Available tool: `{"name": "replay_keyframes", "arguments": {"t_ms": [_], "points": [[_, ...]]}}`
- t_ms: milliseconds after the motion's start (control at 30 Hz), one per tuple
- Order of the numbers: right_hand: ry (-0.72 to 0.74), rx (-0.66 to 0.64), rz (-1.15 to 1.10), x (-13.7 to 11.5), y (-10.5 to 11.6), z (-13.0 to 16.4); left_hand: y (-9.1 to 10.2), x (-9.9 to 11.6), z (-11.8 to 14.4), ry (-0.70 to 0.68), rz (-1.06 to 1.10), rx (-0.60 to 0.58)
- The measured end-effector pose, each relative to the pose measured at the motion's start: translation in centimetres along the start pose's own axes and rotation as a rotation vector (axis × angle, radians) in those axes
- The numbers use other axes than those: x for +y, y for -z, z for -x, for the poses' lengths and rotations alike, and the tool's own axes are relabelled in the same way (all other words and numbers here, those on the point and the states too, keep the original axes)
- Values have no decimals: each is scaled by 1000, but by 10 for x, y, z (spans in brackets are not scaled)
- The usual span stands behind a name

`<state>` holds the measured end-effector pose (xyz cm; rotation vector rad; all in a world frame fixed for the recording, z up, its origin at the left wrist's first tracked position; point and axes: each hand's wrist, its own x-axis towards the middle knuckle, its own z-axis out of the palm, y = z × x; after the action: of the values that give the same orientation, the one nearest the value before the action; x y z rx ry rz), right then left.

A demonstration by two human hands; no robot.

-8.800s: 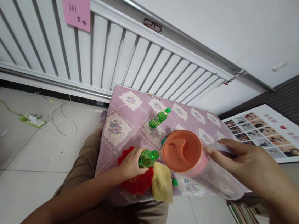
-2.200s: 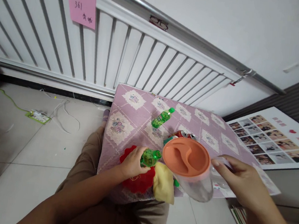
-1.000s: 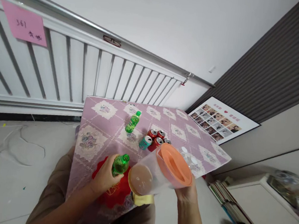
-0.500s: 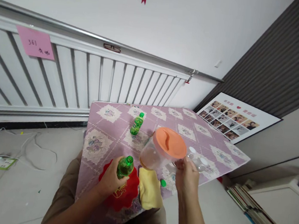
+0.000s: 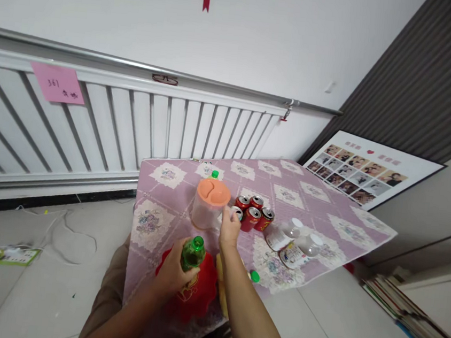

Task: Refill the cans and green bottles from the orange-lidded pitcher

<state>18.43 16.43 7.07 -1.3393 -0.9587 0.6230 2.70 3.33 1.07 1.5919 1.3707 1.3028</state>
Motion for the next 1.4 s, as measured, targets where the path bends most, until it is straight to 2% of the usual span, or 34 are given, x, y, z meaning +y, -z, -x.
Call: {"name": "replay_keyframes", "arguments": {"t_ms": [167,333,500,633,767,933,1033,1167,1400], "points": [[-64,-76,26,8,0,5,1,-2,0,4,-15,-20],[-61,-141,30,11,21,8,2,-3,1,17,-27,-30],[-65,-61,63,24,69,38,4,2,2,37,8,-45],[-104,-31,139,36,112,70,7,7,2,65,1,-83],[-118,-17,231,48,146,90,8,11,1,80,-7,-71],[-101,24,387,62,189,84,8,14,0,88,32,-98],[-87,21,492,72,209,71,7,11,1,77,15,-56],[-80,-70,590,84,216,58,4,3,3,84,-14,-29],[-56,-206,657,90,203,51,5,5,3,79,-19,-38]]}}
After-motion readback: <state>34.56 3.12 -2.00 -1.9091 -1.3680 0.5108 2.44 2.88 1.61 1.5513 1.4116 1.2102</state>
